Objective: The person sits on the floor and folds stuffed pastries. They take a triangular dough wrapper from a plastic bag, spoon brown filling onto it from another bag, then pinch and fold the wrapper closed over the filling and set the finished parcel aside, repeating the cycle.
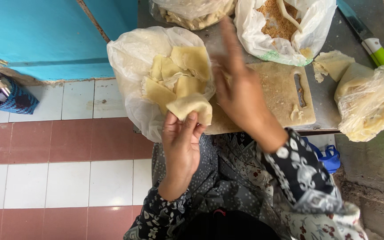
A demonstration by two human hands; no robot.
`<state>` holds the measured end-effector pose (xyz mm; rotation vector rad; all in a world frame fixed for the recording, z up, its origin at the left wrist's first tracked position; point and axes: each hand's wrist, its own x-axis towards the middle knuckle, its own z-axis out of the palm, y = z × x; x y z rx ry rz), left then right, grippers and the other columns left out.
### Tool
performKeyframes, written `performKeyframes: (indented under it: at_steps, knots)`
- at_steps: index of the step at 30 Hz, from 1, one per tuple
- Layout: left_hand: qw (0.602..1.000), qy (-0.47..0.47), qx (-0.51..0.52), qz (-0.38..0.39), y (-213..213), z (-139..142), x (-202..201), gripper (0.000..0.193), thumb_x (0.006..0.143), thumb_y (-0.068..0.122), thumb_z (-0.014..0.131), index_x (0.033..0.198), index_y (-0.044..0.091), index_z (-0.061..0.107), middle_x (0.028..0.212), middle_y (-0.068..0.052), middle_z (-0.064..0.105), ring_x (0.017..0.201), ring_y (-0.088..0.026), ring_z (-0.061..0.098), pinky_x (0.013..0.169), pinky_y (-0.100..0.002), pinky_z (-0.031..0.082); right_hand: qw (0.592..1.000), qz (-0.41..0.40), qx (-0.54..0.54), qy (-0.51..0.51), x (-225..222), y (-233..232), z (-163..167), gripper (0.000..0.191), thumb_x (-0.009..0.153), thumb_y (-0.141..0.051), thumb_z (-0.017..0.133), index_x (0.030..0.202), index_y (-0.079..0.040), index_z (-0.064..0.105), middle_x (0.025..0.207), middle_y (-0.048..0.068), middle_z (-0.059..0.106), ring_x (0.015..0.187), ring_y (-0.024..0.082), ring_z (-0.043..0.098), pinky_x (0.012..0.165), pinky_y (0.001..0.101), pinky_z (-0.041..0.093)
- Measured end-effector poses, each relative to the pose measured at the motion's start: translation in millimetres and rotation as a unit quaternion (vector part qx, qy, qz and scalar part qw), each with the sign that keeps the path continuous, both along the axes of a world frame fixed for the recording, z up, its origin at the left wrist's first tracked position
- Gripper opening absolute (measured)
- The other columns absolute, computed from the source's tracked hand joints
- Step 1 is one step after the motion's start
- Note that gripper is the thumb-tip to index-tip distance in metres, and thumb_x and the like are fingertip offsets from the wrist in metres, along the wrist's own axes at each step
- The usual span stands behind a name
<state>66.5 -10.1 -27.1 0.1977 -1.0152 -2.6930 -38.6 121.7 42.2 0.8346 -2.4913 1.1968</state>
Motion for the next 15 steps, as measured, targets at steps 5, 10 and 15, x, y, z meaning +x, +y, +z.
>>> performKeyframes:
  at_steps: [5, 10, 15]
  knots:
    - [0.999, 0.036, 0.036, -0.02, 27, 1, 1, 0.022, 0.104, 0.006, 0.065, 0.126, 0.003, 0.061, 0.126, -0.009, 0.067, 0.115, -0.017, 0.069, 0.104, -0.034, 0.056, 0.931, 0.06, -0.272, -0.235, 58, 17, -7, 0.088, 0.097, 0.013, 0.07, 0.166, -0.002, 0.018, 0.116, 0.015, 0.066, 0.109, 0.02, 0.068, 0.097, 0.0321, 0.06]
    - [0.992, 0.004, -0.086, -0.088, 36, 0, -3, 0.026, 0.101, 0.01, 0.069, 0.123, -0.002, 0.062, 0.114, -0.009, 0.072, 0.105, -0.014, 0.068, 0.092, -0.028, 0.053, 0.88, 0.009, -0.399, -0.257, 70, 47, -12, 0.092, 0.093, 0.016, 0.068, 0.168, -0.004, 0.019, 0.113, 0.011, 0.065, 0.104, 0.016, 0.069, 0.094, 0.0301, 0.061]
    - [0.937, -0.01, -0.347, -0.036, 35, 8, -27, 0.023, 0.1, 0.016, 0.072, 0.117, 0.0, 0.066, 0.096, -0.008, 0.076, 0.077, -0.016, 0.07, 0.069, -0.03, 0.054, 0.931, -0.061, -0.287, -0.219, 62, 68, -1, 0.088, 0.091, 0.014, 0.068, 0.164, -0.006, 0.023, 0.131, 0.005, 0.063, 0.104, 0.01, 0.066, 0.085, 0.0251, 0.058]
